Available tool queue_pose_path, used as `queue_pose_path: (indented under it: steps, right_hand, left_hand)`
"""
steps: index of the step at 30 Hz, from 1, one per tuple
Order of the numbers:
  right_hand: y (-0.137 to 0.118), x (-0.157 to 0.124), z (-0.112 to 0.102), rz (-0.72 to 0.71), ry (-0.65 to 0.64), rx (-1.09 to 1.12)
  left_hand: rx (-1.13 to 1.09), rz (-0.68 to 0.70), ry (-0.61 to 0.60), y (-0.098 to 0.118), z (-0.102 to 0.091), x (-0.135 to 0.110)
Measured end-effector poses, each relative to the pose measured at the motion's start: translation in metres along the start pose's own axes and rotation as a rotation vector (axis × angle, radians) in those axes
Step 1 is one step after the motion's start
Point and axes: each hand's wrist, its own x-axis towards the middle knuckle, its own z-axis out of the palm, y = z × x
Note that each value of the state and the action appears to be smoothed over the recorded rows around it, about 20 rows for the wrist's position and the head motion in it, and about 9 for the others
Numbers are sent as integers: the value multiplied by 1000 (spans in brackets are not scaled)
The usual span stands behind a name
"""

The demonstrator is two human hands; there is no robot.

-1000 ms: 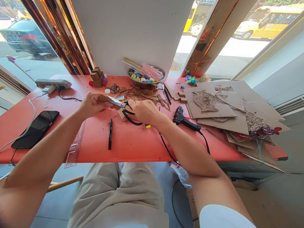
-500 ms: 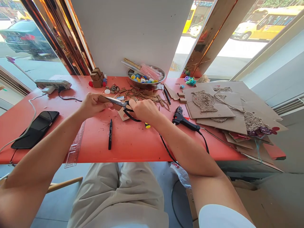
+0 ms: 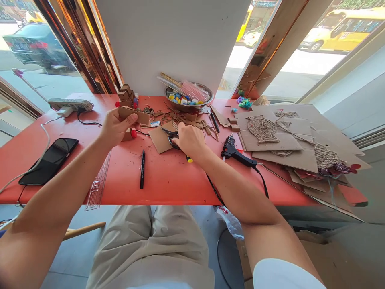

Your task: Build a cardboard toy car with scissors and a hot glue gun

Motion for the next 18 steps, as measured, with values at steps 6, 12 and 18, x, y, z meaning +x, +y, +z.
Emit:
queue_pose_path:
  steps: [6,12,18]
  right_hand:
    - [15,12,19,-307,224,379]
    - [9,15,33,-472,50,1104]
    - [8,17,39,-323,111,1118]
  left_hand:
    - [4,-141,-128,-3,5,-4]
    - [-23,-129,-313,-3,13,-8]
    - [40,-180,-315,-3,13,-8]
